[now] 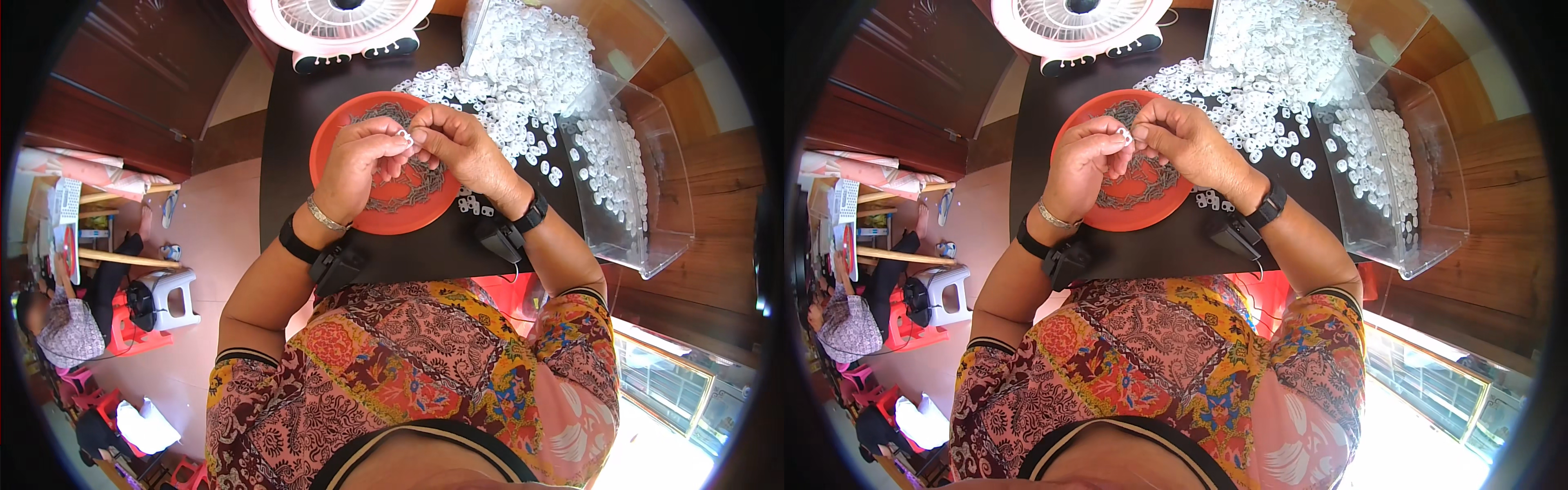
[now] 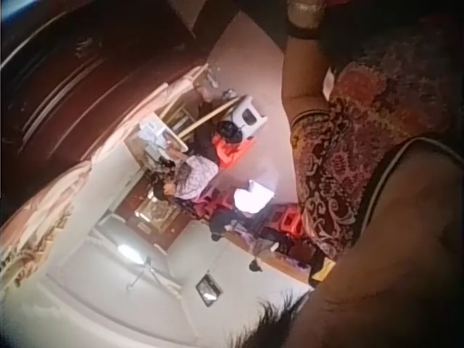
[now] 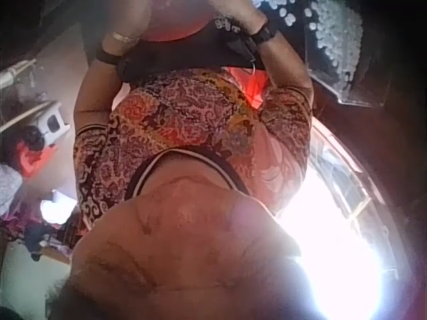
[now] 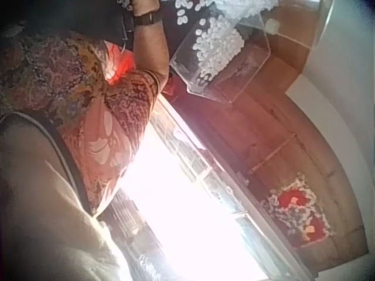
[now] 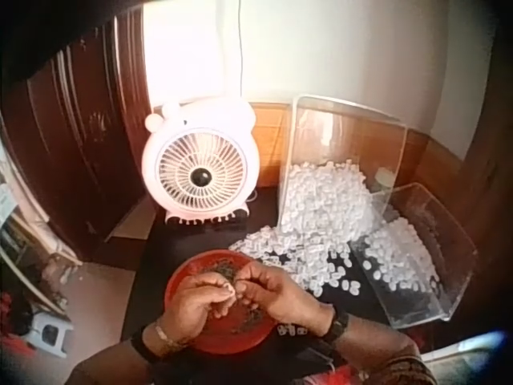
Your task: Sorting and picking small metal rings and placing them into white plastic holders.
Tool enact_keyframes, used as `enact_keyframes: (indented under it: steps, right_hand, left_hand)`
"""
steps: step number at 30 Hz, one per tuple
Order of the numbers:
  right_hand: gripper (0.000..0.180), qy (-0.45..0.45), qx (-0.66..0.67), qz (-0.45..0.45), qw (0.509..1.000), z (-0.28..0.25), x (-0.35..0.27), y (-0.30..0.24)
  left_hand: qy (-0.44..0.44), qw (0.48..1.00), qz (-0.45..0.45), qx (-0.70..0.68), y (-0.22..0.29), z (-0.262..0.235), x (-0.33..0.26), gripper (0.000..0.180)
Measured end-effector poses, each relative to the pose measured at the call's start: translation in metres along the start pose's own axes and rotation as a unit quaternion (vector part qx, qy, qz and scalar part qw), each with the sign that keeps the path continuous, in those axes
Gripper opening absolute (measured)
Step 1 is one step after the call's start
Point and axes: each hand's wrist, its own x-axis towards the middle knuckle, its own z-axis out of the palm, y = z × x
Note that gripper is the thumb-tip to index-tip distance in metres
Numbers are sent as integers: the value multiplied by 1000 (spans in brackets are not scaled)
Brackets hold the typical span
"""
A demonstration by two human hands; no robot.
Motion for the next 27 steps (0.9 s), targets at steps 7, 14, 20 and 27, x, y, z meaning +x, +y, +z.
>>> enact_keyframes:
  steps: [7,14,20,27]
  right_hand:
    - [16,29,-13,-29,999,2,1,7]
    - [17,14,-35,-37,999,4,-1,4]
    - [14,4,4,11,1000,-2,0,4]
    - [13,12,0,-31,999,4,0,4]
  left_hand:
    - [-6,999,7,-52,-1,-3,1,15]
    - [-9,1000,-16,-15,1,-4,1,15]
    - [-8,1000,-16,-25,-1,-3,1,14]
    - [-15,996,-11,-88,-1,-6,3,14]
